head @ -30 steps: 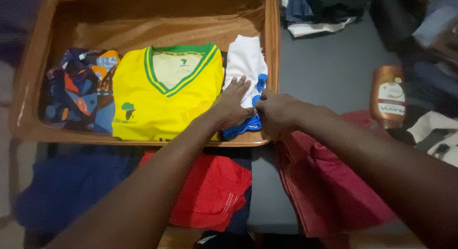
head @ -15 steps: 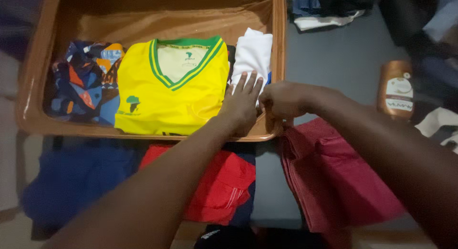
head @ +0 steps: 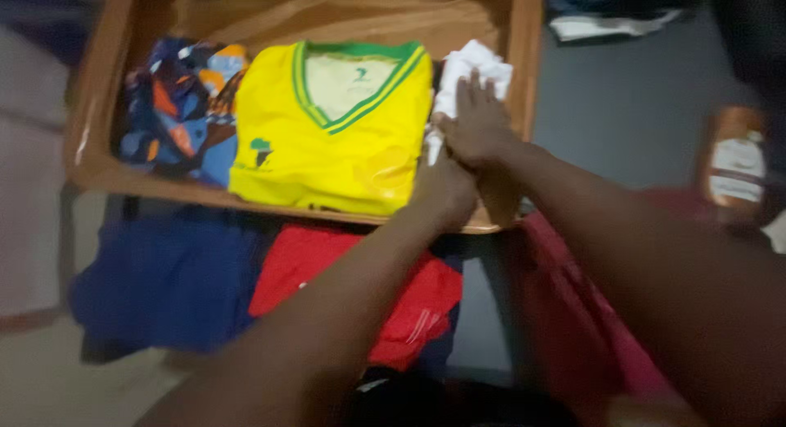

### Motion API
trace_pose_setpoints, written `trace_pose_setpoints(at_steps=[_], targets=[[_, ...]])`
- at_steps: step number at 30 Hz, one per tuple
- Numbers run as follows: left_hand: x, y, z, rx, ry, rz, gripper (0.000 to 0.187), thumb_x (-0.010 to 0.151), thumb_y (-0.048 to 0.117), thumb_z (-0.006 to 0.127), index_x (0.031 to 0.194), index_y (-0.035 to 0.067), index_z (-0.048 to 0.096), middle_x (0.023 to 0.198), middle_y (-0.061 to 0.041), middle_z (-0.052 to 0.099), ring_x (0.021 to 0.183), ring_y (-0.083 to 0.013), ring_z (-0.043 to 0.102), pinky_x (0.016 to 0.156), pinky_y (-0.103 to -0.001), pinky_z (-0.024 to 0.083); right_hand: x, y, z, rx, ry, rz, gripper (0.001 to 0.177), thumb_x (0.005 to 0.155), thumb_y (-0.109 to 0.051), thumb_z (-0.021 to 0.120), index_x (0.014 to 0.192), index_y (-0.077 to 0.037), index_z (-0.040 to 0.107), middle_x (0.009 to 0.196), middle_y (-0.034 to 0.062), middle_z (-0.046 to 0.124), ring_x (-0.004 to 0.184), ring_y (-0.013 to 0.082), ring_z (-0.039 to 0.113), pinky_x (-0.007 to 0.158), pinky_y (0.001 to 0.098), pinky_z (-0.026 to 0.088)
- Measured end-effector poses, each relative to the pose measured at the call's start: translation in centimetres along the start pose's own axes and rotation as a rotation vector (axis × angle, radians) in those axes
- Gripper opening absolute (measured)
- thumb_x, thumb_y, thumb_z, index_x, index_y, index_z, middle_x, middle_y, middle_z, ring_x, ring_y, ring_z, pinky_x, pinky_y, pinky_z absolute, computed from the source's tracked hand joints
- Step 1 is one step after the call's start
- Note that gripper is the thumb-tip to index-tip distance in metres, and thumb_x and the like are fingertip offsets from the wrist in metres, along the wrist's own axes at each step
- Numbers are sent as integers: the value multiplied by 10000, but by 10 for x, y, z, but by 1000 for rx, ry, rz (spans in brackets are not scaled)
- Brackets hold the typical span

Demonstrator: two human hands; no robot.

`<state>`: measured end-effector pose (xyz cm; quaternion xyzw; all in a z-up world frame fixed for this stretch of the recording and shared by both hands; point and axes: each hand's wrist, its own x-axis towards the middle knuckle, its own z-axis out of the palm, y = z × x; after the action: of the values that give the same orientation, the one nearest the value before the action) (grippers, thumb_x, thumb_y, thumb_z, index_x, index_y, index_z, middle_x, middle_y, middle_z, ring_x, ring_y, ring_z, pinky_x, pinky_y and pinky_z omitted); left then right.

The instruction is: The person packs a suitcase by folding and placing shirts, shorts, and towels inside, arranging them into layers.

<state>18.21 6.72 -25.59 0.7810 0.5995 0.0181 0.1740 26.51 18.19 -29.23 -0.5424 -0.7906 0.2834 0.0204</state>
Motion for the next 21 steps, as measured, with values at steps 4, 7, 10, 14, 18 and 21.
trace_pose_setpoints(at_steps=[4,7,10,14,18,21], targets=[[-20,5,12,57,20,-62,510,951,248,508,1424,64,558,1600,-177,425,1557,-386,255,1220,-706,152,15,1,13,-32,-13,-12,880,1051,-601,296,1626,-4,1,1698,249,-94,1554,480,-81,1243,626,35],[-30,12,1,-4,195,7,749,772,309,550,1459,22,464,1535,-212,387,1483,-424,189,1110,-727,123,16,-2,6,-60,-50,4,876,1043,-600,288,1644,-44,-21,1713,203,-119,1568,436,-109,1255,644,28],[-28,16,-9,-122,-76,-139,608,1000,375,414,1496,25,445,1626,-165,348,1594,-383,122,1239,-705,67,14,-12,1,-30,-114,32,853,1022,-580,274,1646,-101,-54,1727,112,-167,1581,364,-162,1249,660,16],[-24,19,-10,-75,-103,-170,762,943,465,434,1510,-37,356,1651,-193,248,1575,-377,61,1223,-655,4,14,-17,1,-60,-160,53,836,1050,-566,269,1643,-97,-87,1725,92,-209,1572,352,-224,1238,681,-24],[-19,20,-13,20,-238,-177,792,919,487,425,1512,-25,315,1640,-170,210,1555,-374,24,1209,-644,-29,18,-9,10,-24,-146,14,810,1049,-510,289,1641,-115,-97,1724,92,-216,1559,365,-234,1239,662,-32],[-22,25,-23,4,-282,-184,744,932,451,486,1506,-3,351,1624,-175,248,1558,-389,28,1219,-644,10,23,0,12,15,-108,-30,831,1049,-499,332,1634,-63,-66,1706,151,-192,1540,411,-225,1238,629,-28]])
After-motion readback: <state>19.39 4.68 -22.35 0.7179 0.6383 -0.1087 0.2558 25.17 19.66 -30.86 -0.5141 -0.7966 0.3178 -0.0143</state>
